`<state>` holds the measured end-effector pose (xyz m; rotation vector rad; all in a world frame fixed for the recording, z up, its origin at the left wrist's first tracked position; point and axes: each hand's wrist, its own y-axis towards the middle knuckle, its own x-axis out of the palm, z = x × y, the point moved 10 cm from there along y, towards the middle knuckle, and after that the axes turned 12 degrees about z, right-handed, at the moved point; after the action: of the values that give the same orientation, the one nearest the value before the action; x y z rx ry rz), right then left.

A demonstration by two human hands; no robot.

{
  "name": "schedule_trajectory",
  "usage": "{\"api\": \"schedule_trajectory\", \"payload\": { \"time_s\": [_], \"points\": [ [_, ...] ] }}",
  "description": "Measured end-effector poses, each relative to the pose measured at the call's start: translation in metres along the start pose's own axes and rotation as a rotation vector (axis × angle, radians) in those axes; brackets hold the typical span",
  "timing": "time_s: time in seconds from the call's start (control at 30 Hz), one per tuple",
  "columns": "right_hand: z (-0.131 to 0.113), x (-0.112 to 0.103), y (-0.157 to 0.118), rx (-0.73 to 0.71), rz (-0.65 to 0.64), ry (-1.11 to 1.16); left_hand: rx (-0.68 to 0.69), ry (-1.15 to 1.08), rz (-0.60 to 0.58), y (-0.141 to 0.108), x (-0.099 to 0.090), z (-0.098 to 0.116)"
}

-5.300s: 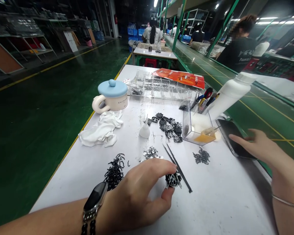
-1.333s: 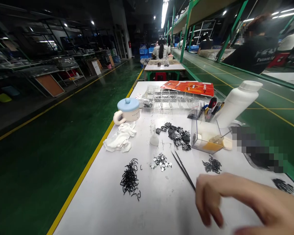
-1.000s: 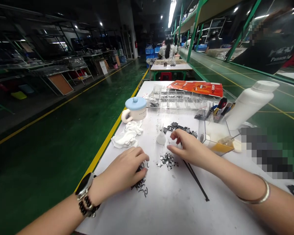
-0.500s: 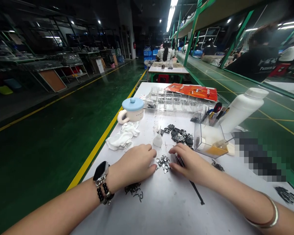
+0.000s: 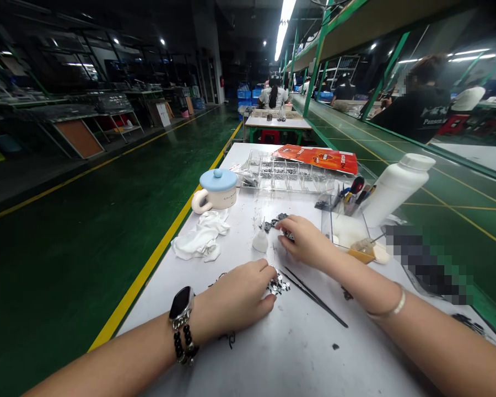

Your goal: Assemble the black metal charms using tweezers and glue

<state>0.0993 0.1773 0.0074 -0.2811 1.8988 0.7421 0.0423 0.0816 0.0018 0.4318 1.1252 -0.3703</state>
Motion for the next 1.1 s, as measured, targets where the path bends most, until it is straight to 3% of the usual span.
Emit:
{"api": "schedule_trajectory", "payload": {
  "time_s": [0.2, 0.33, 0.53, 0.63, 0.7, 0.83, 0.93, 1.1],
  "points": [
    [-0.002, 0.037, 0.039, -0.101, -0.083, -0.031, -0.029, -0.045, 0.045, -0.005, -0.012, -0.004],
    [0.002, 0.035, 0.038, -0.074, -0.074, 0.051, -0.041, -0.097, 0.123, -0.010, -0.022, -0.015],
    [0.012, -0.020, -0.008, 0.166, 0.085, 0.372, 0.000, -0.228, 0.325, -0.016, -0.037, -0.015],
    [0.004, -0.030, -0.048, 0.312, 0.045, 0.596, 0.053, -0.310, 0.464, -0.021, -0.045, -0.002],
    [-0.005, -0.023, -0.074, 0.460, -0.036, 0.849, 0.111, -0.350, 0.521, -0.025, -0.048, 0.011],
    [-0.035, 0.012, -0.113, 0.900, -0.223, 1.602, 0.209, -0.417, 0.593, -0.032, -0.052, 0.031],
    [-0.047, 0.020, -0.115, 0.931, -0.257, 1.725, 0.198, -0.453, 0.631, -0.034, -0.055, 0.030],
    [-0.048, 0.019, -0.111, 0.879, -0.290, 1.688, 0.176, -0.513, 0.622, -0.031, -0.056, 0.024]
  ]
}}
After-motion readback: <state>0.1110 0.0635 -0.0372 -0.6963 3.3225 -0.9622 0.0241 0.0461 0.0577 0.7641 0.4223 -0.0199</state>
